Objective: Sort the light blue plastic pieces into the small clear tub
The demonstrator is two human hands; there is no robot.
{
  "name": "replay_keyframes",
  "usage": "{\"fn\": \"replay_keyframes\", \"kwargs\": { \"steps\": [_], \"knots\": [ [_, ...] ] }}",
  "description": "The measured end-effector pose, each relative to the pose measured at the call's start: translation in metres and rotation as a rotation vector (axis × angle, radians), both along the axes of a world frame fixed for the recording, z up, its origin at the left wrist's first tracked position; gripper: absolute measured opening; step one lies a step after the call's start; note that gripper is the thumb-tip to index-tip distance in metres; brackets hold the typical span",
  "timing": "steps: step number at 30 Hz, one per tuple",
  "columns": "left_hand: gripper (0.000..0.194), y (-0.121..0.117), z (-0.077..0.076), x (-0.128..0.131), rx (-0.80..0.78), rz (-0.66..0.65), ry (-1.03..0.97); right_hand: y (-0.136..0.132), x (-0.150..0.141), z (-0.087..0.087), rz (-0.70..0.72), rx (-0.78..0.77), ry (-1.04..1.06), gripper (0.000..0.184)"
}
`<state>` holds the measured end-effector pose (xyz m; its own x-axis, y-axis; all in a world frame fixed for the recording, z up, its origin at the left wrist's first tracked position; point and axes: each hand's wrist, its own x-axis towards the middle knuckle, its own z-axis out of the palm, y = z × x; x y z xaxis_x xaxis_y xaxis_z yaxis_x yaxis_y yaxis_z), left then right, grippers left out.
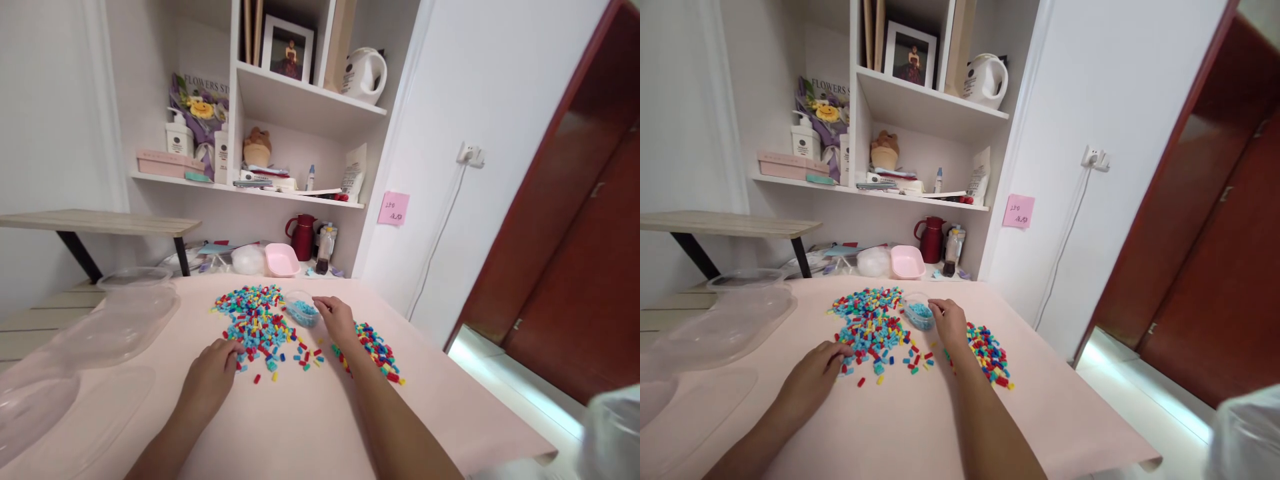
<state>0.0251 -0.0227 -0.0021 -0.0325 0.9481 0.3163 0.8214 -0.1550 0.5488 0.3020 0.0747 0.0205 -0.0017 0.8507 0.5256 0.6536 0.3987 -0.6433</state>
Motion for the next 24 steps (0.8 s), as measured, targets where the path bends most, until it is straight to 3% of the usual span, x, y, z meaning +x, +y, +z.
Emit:
{"fn": "replay_keyframes", "kwargs": {
  "steps": [4, 13, 20, 24],
  "knots": [
    [0.031, -0.001, 0.002, 0.001, -0.003, -0.002, 0.010, -0.007, -0.009, 0.003, 0.086, 0.049, 0.052, 0.031],
    [0.031, -0.002, 0.001, 0.001, 0.003, 0.003, 0.021, -0.041, -0.038, 0.008, 0.604, -0.105, -0.167, 0.011],
    [0.030, -0.001, 0.001, 0.001, 0.010, -0.004, 0.040, -0.044, -0.044, 0.005, 0.685, -0.154, -0.251, 0.017],
    [0.030, -0.001, 0.001, 0.001, 0.013, 0.000, 0.045, -0.044, -0.046, 0.002, 0.658, -0.182, -0.345, 0.017]
  ]
}}
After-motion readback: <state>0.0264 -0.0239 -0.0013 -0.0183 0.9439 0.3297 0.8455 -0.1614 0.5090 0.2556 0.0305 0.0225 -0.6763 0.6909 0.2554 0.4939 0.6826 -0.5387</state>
